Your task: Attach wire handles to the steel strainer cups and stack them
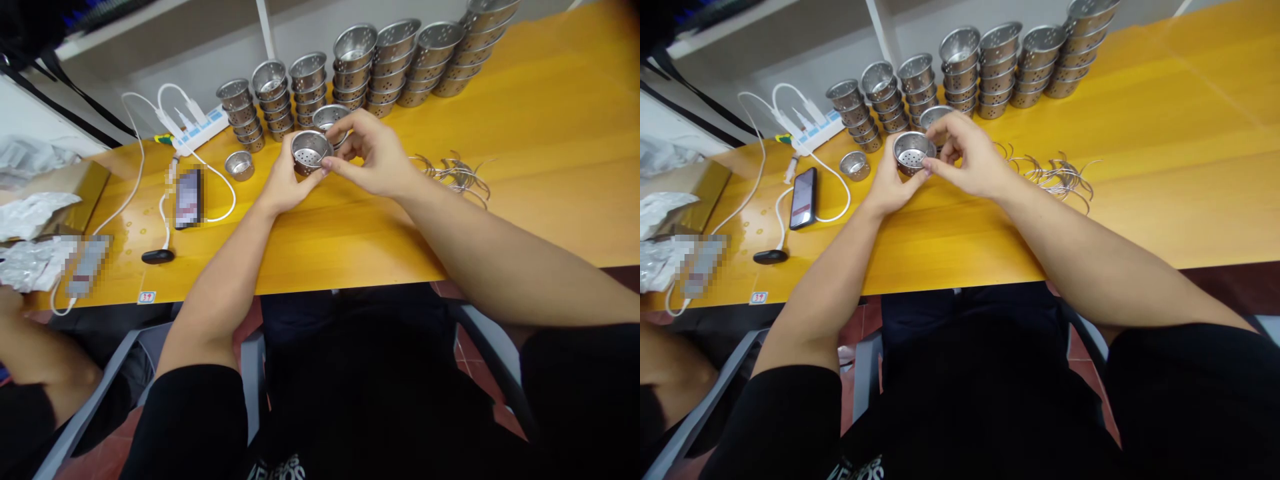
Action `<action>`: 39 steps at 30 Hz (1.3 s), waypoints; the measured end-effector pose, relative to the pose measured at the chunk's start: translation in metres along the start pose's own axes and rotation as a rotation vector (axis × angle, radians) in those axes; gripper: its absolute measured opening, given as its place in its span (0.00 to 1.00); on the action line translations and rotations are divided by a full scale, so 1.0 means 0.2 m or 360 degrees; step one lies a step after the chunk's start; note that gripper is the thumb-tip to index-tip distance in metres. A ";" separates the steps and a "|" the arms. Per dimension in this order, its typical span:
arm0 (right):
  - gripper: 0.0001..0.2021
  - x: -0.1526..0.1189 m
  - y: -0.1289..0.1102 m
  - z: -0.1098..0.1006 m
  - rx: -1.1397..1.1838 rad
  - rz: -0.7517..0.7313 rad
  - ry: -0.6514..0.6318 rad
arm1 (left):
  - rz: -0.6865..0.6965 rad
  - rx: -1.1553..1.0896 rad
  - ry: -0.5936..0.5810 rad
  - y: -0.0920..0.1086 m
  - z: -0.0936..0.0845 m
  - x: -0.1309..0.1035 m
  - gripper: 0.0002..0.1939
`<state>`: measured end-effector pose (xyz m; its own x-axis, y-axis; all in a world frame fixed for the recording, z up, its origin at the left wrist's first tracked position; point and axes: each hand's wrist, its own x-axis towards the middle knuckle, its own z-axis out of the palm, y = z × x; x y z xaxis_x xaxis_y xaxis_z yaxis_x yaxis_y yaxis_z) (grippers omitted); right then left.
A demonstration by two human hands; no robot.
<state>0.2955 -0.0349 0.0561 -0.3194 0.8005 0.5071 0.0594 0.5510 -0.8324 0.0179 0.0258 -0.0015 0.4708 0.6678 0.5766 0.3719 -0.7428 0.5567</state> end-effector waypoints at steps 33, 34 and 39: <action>0.31 0.00 0.01 0.03 -0.0272 -0.0213 0.0016 | 0.0033 0.0023 0.0055 -0.10 0.02 -0.01 0.67; 0.29 0.01 0.01 0.01 -0.0271 -0.0232 0.0082 | 0.0010 -0.0001 0.0059 -0.10 0.01 0.00 0.69; 0.24 0.07 0.06 -0.12 -0.0334 -0.0246 0.0470 | -0.0121 -0.0084 -0.0009 -0.06 0.01 -0.02 0.68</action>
<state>0.3151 -0.0118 0.0582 -0.0559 0.7209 0.6908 0.2339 0.6821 -0.6929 0.0133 0.0316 -0.0124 0.4472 0.7219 0.5281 0.3643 -0.6862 0.6296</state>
